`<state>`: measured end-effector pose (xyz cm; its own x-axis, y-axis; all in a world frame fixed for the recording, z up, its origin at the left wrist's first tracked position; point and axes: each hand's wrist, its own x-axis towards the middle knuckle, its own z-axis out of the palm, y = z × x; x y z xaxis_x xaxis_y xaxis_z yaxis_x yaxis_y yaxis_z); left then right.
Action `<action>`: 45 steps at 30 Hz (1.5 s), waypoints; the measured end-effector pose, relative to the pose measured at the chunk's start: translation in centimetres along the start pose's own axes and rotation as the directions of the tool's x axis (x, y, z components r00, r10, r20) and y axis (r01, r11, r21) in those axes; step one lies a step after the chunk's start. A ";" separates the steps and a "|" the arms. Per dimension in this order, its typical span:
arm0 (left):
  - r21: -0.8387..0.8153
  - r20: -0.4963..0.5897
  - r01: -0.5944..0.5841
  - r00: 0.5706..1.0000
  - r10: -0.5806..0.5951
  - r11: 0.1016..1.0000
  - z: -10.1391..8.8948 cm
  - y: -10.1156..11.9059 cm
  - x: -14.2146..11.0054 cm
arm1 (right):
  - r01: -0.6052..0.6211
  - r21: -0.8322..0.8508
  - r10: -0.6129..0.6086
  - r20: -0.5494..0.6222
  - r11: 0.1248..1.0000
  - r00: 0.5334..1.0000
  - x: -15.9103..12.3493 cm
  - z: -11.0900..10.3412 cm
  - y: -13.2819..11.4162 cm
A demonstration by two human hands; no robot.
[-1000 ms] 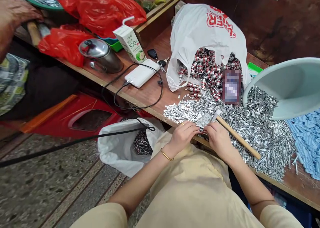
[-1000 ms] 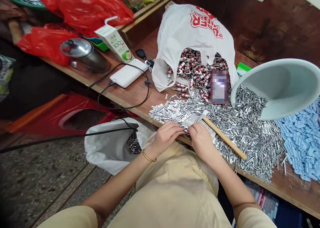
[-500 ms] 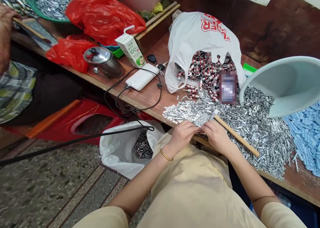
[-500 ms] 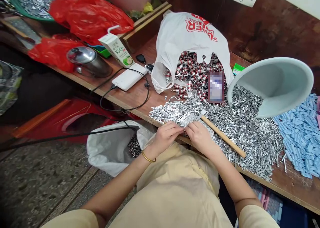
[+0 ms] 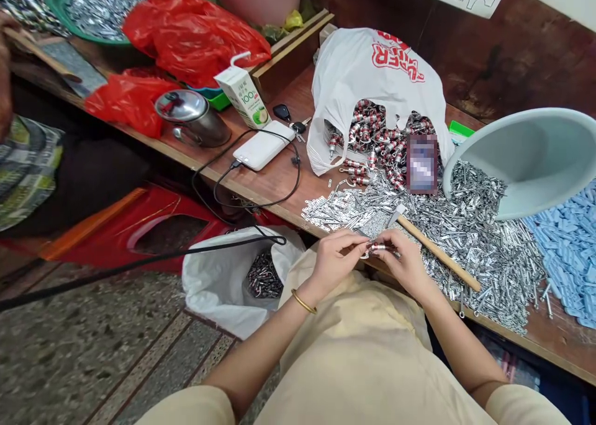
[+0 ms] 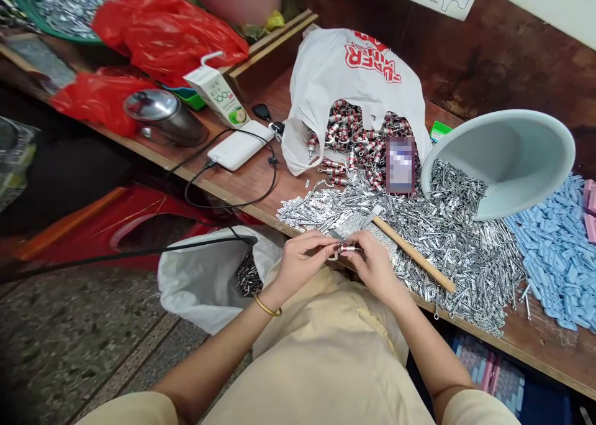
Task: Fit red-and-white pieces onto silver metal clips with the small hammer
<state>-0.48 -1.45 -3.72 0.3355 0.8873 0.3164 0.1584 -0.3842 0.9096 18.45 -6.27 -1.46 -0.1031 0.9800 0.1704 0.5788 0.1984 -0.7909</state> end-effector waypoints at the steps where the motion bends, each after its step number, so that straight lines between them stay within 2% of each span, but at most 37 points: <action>1: -0.011 0.009 0.016 1.000 -0.016 1.000 -0.1 0.3 0.0 | -0.018 0.031 0.019 -0.029 0.999 0.999 -0.2 0.1 -0.1; 3: -0.002 0.031 0.012 0.999 -0.012 1.000 -0.2 0.7 0.0 | -0.017 0.061 0.020 -0.062 0.998 0.998 -0.5 0.1 -0.1; 5: 0.043 0.055 -0.042 0.998 0.039 0.998 -0.6 1.0 0.0 | 0.013 0.048 -0.010 -0.067 0.999 0.998 -0.5 -0.2 -0.4; 8: 0.135 0.112 -0.180 0.980 0.166 0.974 -1.3 1.5 0.3 | 0.081 -0.014 -0.082 -0.060 0.997 0.995 -0.5 -1.1 -1.1; 10: 0.160 0.174 -0.277 0.953 0.249 0.948 -2.0 1.9 0.5 | 0.129 -0.032 -0.130 -0.041 0.991 0.991 -0.5 -1.5 -1.7; 13: 0.121 0.273 -0.362 0.907 0.320 0.924 -3.1 2.7 0.7 | 0.169 0.002 -0.169 0.000 0.986 0.986 -1.0 -2.0 -2.5; 16: 0.068 0.359 -0.391 0.868 0.343 0.918 -4.1 3.4 0.9 | 0.139 0.055 -0.140 0.022 0.989 0.990 -1.8 -2.1 -2.9; 19: -0.015 0.406 -0.426 0.824 0.394 0.905 -4.5 3.7 1.2 | 0.106 0.131 -0.104 -0.016 0.986 0.994 -2.9 -2.0 -3.1; 21: -0.075 0.422 -0.422 0.807 0.412 0.903 -4.1 3.7 1.3 | 0.090 0.184 -0.079 -0.065 0.979 0.995 -3.8 -1.7 -3.0; 23: -0.097 0.402 -0.368 0.835 0.375 0.925 -3.0 3.6 0.8 | 0.065 0.224 -0.032 -0.151 0.972 0.988 -4.8 -0.8 -2.8; 26: -0.071 0.255 -0.157 0.952 0.170 0.985 -0.4 3.2 -1.1 | -0.032 0.293 0.129 -0.315 0.955 0.940 -6.3 1.0 -2.3; 27: -0.071 0.208 -0.077 0.974 0.090 0.994 0.6 3.0 -2.0 | -0.080 0.333 0.199 -0.340 0.939 0.919 -6.8 1.6 -2.1; 29: -0.089 0.160 0.028 0.987 -0.014 0.996 2.0 2.6 -3.5 | -0.160 0.405 0.300 -0.311 0.900 0.902 -7.6 1.9 -1.3; 31: -0.086 0.166 0.100 0.983 -0.085 0.991 2.6 2.0 -4.5 | -0.196 0.379 0.313 -0.276 0.904 0.909 -8.4 0.9 -0.3; 32: -0.079 0.175 0.146 0.976 -0.130 0.986 2.7 1.7 -4.6 | -0.206 0.299 0.295 -0.293 0.932 0.910 -8.7 -0.1 0.4; 34: -0.076 0.178 0.257 0.954 -0.240 0.963 2.2 1.1 -4.4 | -0.258 0.007 0.239 -0.405 0.966 0.883 -9.1 -2.5 1.8; 35: -0.084 0.173 0.313 0.940 -0.295 0.946 1.9 0.9 -4.0 | -0.296 -0.156 0.205 -0.428 0.942 0.880 -9.2 -3.6 2.5; 36: -0.096 0.169 0.359 0.925 -0.340 0.928 1.5 0.6 -3.6 | -0.309 -0.300 0.174 -0.402 0.902 0.899 -9.2 -4.5 3.2; 39: -0.122 0.194 0.442 0.889 -0.415 0.889 0.5 -0.2 -2.3 | -0.246 -0.615 0.140 -0.215 0.750 0.966 -8.4 -5.7 4.7; 42: -0.145 0.214 0.500 0.858 -0.467 0.854 -0.6 -1.0 -1.1 | -0.175 -0.740 0.126 -0.122 0.649 0.985 -7.5 -5.4 5.5; 45: -0.171 0.198 0.550 0.832 -0.518 0.818 -1.7 -1.8 0.1 | -0.120 -0.736 0.084 -0.086 0.666 0.993 -7.0 -5.8 6.2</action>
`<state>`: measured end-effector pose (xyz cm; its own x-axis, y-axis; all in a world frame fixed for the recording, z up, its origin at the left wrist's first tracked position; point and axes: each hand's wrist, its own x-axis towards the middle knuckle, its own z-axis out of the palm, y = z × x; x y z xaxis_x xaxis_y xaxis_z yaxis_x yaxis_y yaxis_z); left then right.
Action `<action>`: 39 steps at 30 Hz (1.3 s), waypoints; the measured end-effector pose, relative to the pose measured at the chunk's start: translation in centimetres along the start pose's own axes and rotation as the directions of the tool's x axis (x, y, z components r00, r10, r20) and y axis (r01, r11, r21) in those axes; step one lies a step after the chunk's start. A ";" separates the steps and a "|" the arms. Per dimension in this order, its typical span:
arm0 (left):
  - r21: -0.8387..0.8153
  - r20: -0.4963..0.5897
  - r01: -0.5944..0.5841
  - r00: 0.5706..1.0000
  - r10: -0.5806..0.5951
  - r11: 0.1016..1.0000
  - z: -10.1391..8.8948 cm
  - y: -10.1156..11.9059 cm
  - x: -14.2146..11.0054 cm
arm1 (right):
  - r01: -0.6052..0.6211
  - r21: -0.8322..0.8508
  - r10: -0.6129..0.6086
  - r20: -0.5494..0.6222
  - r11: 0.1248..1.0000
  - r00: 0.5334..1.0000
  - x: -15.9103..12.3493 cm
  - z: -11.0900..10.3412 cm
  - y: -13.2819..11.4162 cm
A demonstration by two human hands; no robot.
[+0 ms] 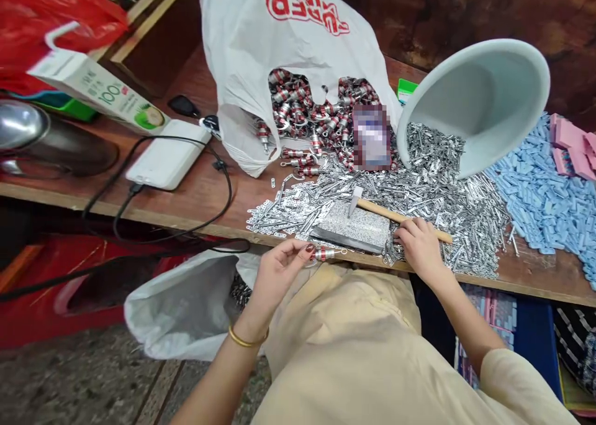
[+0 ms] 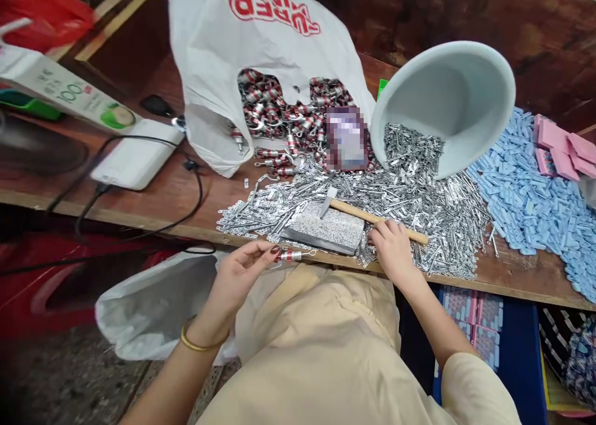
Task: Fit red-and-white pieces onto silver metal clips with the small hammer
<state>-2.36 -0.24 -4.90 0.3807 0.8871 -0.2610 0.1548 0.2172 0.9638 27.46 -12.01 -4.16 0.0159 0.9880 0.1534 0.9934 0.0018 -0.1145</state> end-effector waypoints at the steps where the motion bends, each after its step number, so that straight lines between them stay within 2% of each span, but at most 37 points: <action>1: -0.007 -0.005 0.013 1.000 -0.014 1.000 -0.4 0.1 0.4 | 0.022 0.050 -0.022 -0.009 0.998 1.000 0.1 -0.1 0.5; 3: -0.011 0.009 0.037 0.999 -0.037 0.999 -1.1 0.3 1.1 | 0.047 0.203 -0.033 -0.072 0.978 0.997 0.4 -0.4 1.5; 7: -0.006 0.122 0.071 0.990 -0.070 0.997 -1.9 0.4 2.4 | 0.021 0.431 0.079 -0.213 0.902 0.974 2.0 -1.1 1.9; 10: 0.012 0.164 0.086 0.983 -0.087 0.996 -2.3 0.2 3.1 | 0.089 0.498 0.017 -0.205 0.863 0.979 4.1 -1.6 -0.4; 13: 0.015 0.240 0.093 0.966 -0.094 0.996 -2.7 0.1 3.8 | 0.155 0.533 -0.019 -0.253 0.832 0.967 6.3 -1.8 -3.7; 15: 0.020 0.294 0.093 0.951 -0.094 0.995 -3.1 0.2 4.2 | 0.179 0.603 -0.034 -0.244 0.777 0.969 7.4 -1.7 -5.7; 18: 0.048 0.320 0.089 0.942 -0.100 0.995 -3.6 0.5 4.7 | 0.137 0.733 -0.071 -0.121 0.666 0.990 8.3 -0.9 -7.5; 21: 0.078 0.324 0.072 0.941 -0.094 0.994 -3.9 0.6 4.9 | -0.026 0.816 -0.022 0.048 0.578 0.999 8.4 0.1 -8.2; 24: 0.108 0.341 0.049 0.936 -0.084 0.993 -4.0 0.7 5.1 | -0.214 0.903 0.015 0.225 0.373 0.974 8.6 0.5 -8.4; 26: 0.116 0.338 0.041 0.938 -0.078 0.992 -3.9 0.7 5.2 | -0.296 0.924 -0.007 0.307 0.243 0.952 9.0 0.4 -8.6; 29: 0.115 0.333 0.035 0.940 -0.072 0.993 -3.7 0.7 5.4 | -0.392 0.908 -0.086 0.407 0.151 0.909 10.2 0.2 -8.7; 32: 0.100 0.327 0.072 0.940 -0.101 0.992 -3.4 0.6 5.6 | -0.460 0.879 -0.155 0.475 0.125 0.866 11.6 0.4 -8.9; 34: 0.085 0.321 0.098 0.940 -0.120 0.992 -3.3 0.5 5.7 | -0.462 0.873 -0.177 0.485 0.153 0.857 12.3 0.9 -9.2; 39: 0.072 0.300 0.093 0.948 -0.111 0.993 -3.3 0.4 5.6 | -0.344 0.872 -0.172 0.420 0.348 0.891 12.9 2.5 -10.2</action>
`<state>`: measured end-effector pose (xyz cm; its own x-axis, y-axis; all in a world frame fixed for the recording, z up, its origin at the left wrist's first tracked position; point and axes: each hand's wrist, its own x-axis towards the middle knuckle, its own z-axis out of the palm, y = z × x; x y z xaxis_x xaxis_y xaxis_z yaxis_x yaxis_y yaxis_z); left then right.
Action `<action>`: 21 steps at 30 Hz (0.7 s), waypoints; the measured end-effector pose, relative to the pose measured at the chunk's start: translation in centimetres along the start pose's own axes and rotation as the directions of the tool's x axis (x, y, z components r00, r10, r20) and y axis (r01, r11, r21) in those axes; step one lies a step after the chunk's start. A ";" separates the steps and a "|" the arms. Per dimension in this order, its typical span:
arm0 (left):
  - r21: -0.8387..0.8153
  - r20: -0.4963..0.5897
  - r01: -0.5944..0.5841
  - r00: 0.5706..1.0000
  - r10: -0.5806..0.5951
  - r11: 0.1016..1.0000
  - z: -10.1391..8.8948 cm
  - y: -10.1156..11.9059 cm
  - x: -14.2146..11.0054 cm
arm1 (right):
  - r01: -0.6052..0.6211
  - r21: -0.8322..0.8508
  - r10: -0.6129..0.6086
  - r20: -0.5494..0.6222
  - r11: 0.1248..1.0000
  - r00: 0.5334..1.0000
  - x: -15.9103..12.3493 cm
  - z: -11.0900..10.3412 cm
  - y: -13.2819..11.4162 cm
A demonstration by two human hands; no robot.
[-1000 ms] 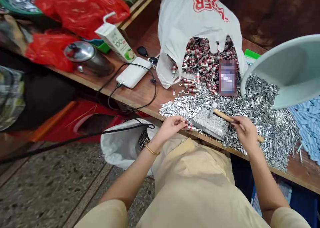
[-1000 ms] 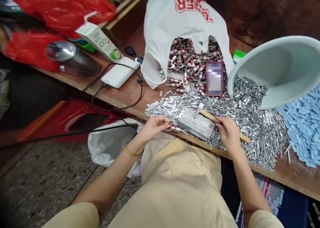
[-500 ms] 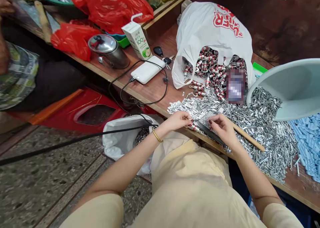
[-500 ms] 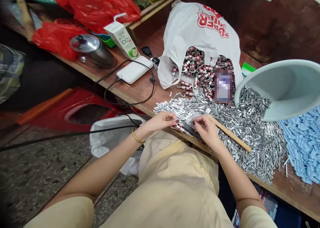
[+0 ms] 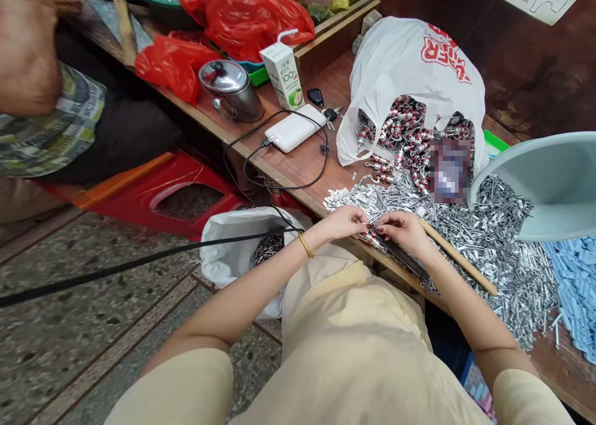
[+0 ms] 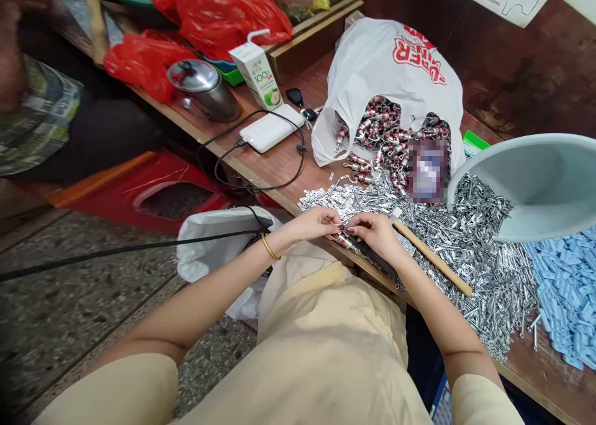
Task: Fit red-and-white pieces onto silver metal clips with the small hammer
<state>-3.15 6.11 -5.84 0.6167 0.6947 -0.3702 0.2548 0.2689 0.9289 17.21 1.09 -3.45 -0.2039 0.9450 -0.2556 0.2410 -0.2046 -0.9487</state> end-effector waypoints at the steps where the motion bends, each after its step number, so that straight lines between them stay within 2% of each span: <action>1: -0.004 -0.003 0.001 1.000 -0.001 1.000 0.0 0.0 0.0 | 0.008 -0.044 -0.008 0.007 0.999 1.000 0.1 0.2 0.1; 4: -0.028 0.005 0.004 1.000 -0.004 1.000 0.0 -0.2 0.0 | 0.045 -0.188 -0.042 0.018 0.981 0.999 0.2 0.4 0.3; 9: -0.067 0.022 -0.012 1.000 0.014 0.998 0.0 -0.5 0.0 | 0.211 -0.437 -0.233 0.005 0.874 0.973 -0.1 0.7 -0.2; 13: -0.049 0.020 -0.025 0.999 0.026 0.999 0.0 -0.6 0.0 | 0.224 -0.566 -0.256 0.023 0.793 0.966 -0.4 0.9 -0.3; 17: -0.024 0.007 -0.025 1.000 0.025 0.999 0.0 -0.6 0.0 | 0.233 -0.647 -0.287 0.023 0.726 0.958 -0.6 1.2 0.0; 21: -0.019 -0.017 -0.021 1.000 0.021 1.000 0.0 -0.6 -0.1 | 0.287 -0.662 -0.374 0.010 0.693 0.927 -1.1 1.8 0.6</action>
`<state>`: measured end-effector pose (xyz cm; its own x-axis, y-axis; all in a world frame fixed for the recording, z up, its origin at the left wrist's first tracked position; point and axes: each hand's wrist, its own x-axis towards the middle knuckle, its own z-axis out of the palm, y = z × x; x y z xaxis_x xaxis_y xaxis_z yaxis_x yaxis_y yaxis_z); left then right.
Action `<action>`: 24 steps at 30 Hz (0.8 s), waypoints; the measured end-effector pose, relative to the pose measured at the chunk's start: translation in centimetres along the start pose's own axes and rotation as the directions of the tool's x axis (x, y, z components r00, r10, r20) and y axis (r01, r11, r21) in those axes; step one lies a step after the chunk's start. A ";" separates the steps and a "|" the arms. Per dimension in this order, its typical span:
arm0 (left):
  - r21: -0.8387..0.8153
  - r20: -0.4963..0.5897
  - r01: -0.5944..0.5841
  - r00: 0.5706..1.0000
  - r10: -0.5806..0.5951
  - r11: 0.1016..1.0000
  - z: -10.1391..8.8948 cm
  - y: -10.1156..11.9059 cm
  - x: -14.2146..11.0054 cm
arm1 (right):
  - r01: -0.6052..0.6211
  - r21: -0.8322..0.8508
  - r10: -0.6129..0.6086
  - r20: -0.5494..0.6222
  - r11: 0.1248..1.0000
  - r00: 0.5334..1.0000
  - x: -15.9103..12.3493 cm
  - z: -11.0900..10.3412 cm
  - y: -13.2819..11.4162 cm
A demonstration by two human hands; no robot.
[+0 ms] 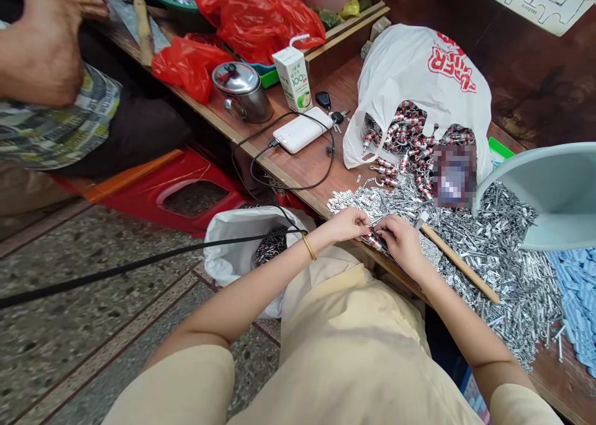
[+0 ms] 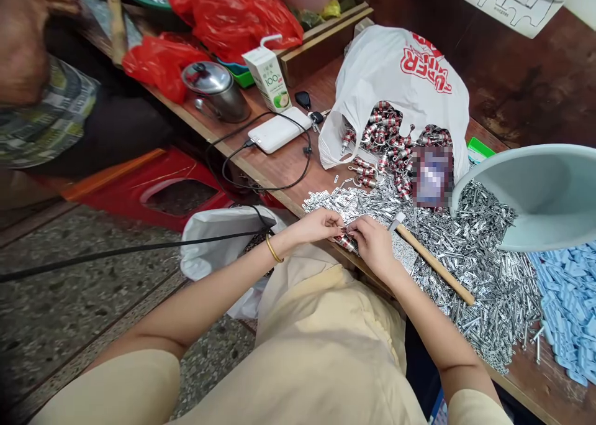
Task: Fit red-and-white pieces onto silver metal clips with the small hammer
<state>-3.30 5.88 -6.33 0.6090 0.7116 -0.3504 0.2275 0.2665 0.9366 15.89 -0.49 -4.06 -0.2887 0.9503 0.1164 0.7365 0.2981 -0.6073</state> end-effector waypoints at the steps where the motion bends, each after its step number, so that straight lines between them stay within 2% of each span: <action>1: -0.004 -0.004 0.000 1.000 0.000 1.000 0.0 0.0 0.0 | 0.008 -0.026 -0.008 -0.027 1.000 1.000 -0.2 0.2 0.0; 6: -0.009 -0.016 0.010 1.000 -0.010 1.000 0.1 0.1 -0.1 | -0.022 -0.183 0.003 -0.101 0.983 0.995 -0.7 1.3 0.0; 11: 0.035 -0.024 0.004 1.000 -0.003 0.999 0.1 0.0 0.0 | -0.029 -0.175 0.014 -0.088 0.984 0.996 -0.6 1.4 0.2; 18: 0.097 0.003 -0.058 0.998 0.057 0.994 -0.1 0.0 -0.2 | -0.076 -0.279 0.066 -0.046 0.957 0.997 -0.3 1.8 -1.2; 20: 0.132 -0.002 -0.068 0.998 0.069 0.989 -0.1 0.1 -0.2 | -0.026 -0.258 0.014 -0.049 0.966 0.999 -0.8 0.9 -1.2; 22: 0.207 -0.023 -0.077 0.996 0.083 0.975 -0.1 0.2 -0.3 | -0.011 -0.265 -0.020 -0.116 0.964 0.993 -2.1 -1.0 -0.6; 24: 0.309 -0.051 -0.085 0.993 0.106 0.947 0.0 0.4 -0.4 | -0.109 -0.364 0.026 -0.227 0.925 0.974 -4.5 -3.6 0.8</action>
<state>-3.44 5.72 -5.82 0.5900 0.7683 -0.2484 0.3984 -0.0094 0.9172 20.02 -4.18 -2.22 -0.1234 0.9533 0.2758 0.9356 0.2044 -0.2880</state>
